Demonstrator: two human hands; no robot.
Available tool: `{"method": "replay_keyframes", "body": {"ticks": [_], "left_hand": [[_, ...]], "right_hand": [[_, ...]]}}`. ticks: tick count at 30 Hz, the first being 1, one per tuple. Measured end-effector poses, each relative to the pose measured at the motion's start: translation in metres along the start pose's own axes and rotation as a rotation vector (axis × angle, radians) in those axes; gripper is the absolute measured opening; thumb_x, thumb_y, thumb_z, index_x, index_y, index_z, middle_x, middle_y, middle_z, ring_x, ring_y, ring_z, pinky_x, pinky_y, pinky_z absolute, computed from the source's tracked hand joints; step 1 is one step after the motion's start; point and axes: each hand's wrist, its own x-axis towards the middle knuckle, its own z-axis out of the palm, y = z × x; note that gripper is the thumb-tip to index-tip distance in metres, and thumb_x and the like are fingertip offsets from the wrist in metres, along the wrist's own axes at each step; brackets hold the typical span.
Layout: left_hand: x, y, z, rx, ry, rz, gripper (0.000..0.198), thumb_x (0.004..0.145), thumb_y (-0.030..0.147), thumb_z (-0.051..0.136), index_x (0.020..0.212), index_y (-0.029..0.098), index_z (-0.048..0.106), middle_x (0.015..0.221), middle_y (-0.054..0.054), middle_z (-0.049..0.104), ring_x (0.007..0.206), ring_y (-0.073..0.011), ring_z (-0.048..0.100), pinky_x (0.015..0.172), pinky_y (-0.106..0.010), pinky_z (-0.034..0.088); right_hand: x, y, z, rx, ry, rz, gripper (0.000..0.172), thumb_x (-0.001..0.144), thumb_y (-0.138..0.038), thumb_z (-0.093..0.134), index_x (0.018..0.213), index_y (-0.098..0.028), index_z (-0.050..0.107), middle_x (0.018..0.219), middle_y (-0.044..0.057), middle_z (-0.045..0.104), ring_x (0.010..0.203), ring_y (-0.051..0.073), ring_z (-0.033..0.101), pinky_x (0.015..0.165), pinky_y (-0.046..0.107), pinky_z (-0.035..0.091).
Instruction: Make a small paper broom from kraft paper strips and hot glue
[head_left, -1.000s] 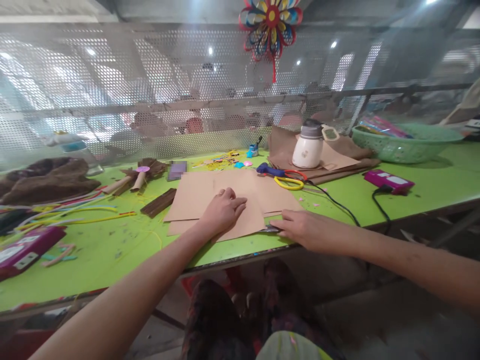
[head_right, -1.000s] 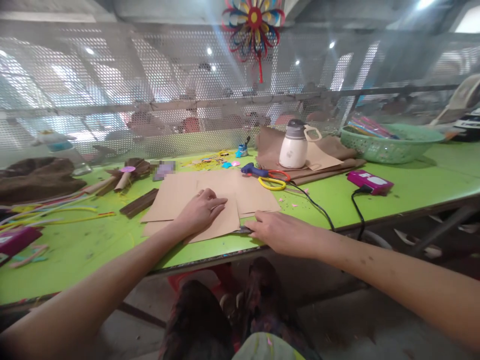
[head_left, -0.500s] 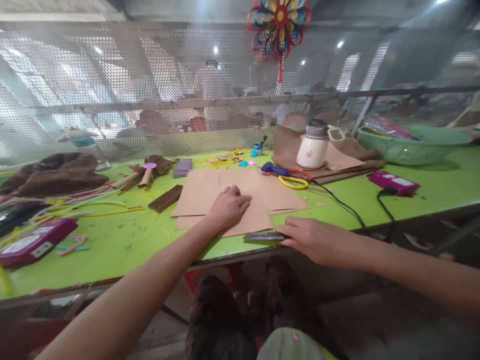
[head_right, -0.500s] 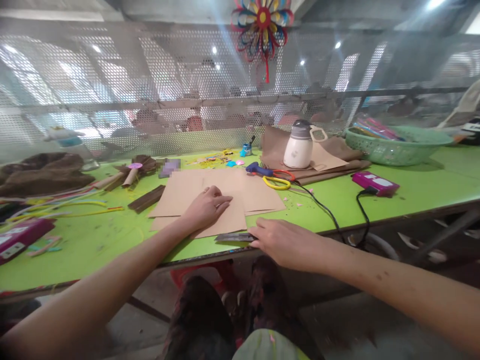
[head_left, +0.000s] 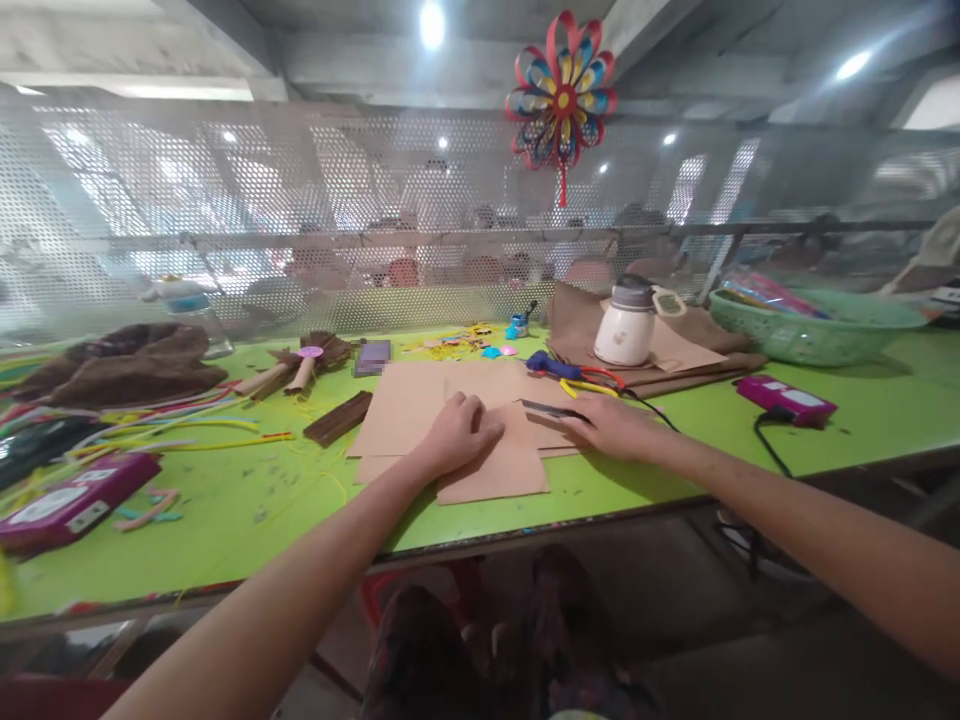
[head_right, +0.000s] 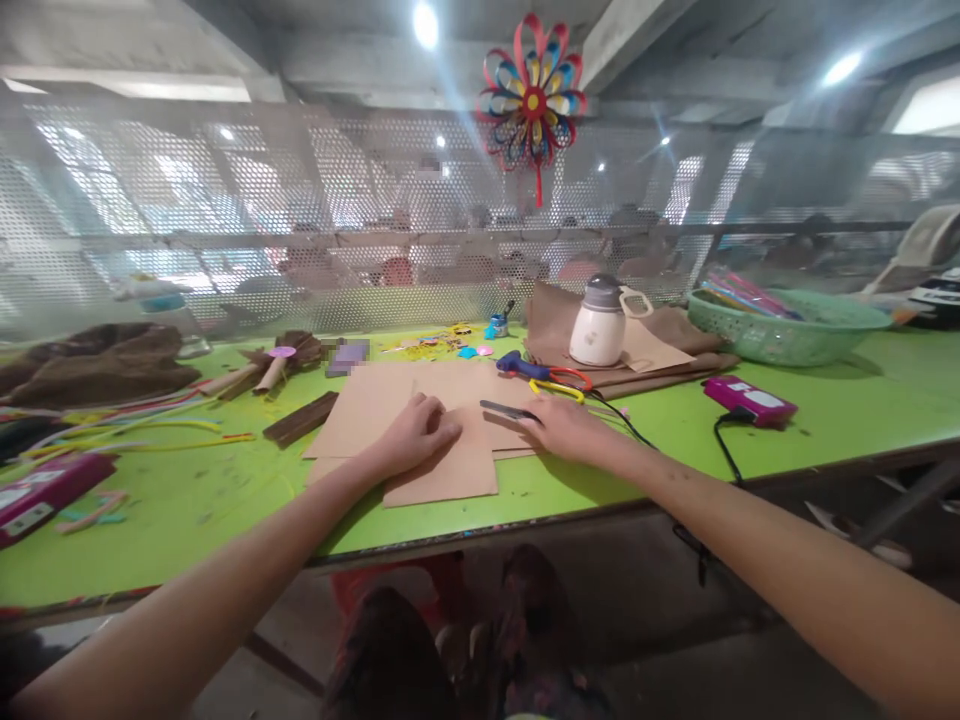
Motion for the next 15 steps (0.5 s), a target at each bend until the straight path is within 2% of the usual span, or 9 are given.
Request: {"method": "replay_keyframes", "body": {"ticks": [4, 8, 12, 15], "left_hand": [[0.000, 0.000, -0.001, -0.024, 0.013, 0.007, 0.023, 0.085, 0.042, 0.046, 0.081, 0.019, 0.049, 0.079, -0.003, 0.054, 0.074, -0.0191, 0.052, 0.067, -0.033, 0.043], [0.003, -0.001, 0.002, -0.056, 0.022, -0.029, 0.022, 0.086, 0.040, 0.045, 0.079, 0.019, 0.048, 0.080, -0.004, 0.056, 0.075, -0.0196, 0.053, 0.067, -0.033, 0.042], [0.005, 0.000, 0.001, -0.088, -0.002, -0.070, 0.020, 0.086, 0.037, 0.046, 0.079, 0.019, 0.049, 0.078, -0.004, 0.058, 0.072, -0.0191, 0.054, 0.065, -0.031, 0.041], [0.007, 0.004, -0.004, -0.096, -0.011, -0.107, 0.018, 0.086, 0.033, 0.046, 0.077, 0.019, 0.050, 0.074, -0.004, 0.059, 0.069, -0.0184, 0.055, 0.061, -0.030, 0.040]], "right_hand": [[0.009, -0.006, 0.004, -0.020, -0.048, -0.061, 0.029, 0.093, -0.031, 0.043, 0.106, -0.015, 0.064, 0.099, 0.011, 0.066, 0.092, 0.021, 0.059, 0.079, 0.030, 0.042], [-0.016, -0.013, 0.005, -0.007, -0.093, -0.143, 0.031, 0.094, -0.031, 0.041, 0.109, -0.016, 0.063, 0.094, 0.010, 0.063, 0.087, 0.020, 0.059, 0.076, 0.030, 0.043], [-0.044, -0.039, 0.000, 0.043, -0.132, -0.157, 0.030, 0.093, -0.030, 0.043, 0.113, -0.017, 0.061, 0.098, 0.011, 0.062, 0.091, 0.022, 0.058, 0.079, 0.032, 0.043], [-0.051, -0.058, -0.003, 0.097, -0.124, -0.140, 0.026, 0.091, -0.030, 0.047, 0.105, -0.016, 0.063, 0.096, 0.011, 0.063, 0.094, 0.023, 0.058, 0.082, 0.032, 0.042]]}}
